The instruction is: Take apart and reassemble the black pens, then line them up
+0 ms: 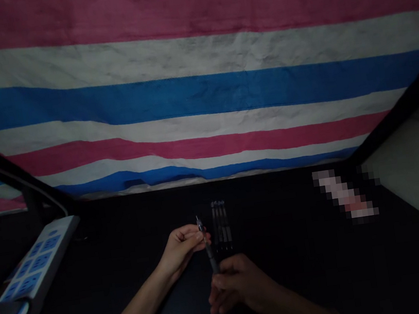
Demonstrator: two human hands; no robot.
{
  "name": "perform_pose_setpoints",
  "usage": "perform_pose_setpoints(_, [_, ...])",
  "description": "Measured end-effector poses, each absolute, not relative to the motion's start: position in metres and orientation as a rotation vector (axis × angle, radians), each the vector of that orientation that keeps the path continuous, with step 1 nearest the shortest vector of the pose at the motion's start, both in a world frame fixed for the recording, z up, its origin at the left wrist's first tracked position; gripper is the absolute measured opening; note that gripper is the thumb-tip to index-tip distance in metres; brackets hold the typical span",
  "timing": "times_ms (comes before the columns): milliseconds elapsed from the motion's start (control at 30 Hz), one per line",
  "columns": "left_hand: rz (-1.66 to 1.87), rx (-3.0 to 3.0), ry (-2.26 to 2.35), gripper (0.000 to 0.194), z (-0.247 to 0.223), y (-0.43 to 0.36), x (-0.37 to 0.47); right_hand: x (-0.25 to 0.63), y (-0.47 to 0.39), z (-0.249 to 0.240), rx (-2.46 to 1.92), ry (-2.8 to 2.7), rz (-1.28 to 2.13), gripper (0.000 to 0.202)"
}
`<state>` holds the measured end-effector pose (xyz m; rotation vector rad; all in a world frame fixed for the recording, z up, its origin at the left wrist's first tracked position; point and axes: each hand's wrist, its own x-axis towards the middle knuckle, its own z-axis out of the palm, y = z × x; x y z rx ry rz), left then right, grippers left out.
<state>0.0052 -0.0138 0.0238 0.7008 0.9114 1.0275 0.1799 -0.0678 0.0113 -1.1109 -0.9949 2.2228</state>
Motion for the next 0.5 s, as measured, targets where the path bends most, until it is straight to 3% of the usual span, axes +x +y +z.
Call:
perform_pose_setpoints(133, [1.016, 0.731, 0.868, 0.030, 0.0222, -0.0153, 0.0064, 0.1811, -0.0693, 0.0133, -1.140, -1.022, 2.233, 0.033])
perform_pose_setpoints(367, [1.055, 0.705, 0.878, 0.035, 0.0209, -0.0121, 0.0043, 0.1833, -0.0682, 0.0177, -0.953, -0.907, 2.361, 0.049])
perform_pose_setpoints(500, [1.044, 0.704, 0.888, 0.036, 0.0225, -0.0107, 0.0048, 0.1838, -0.0672, 0.0158, -1.049, -0.937, 2.324, 0.036])
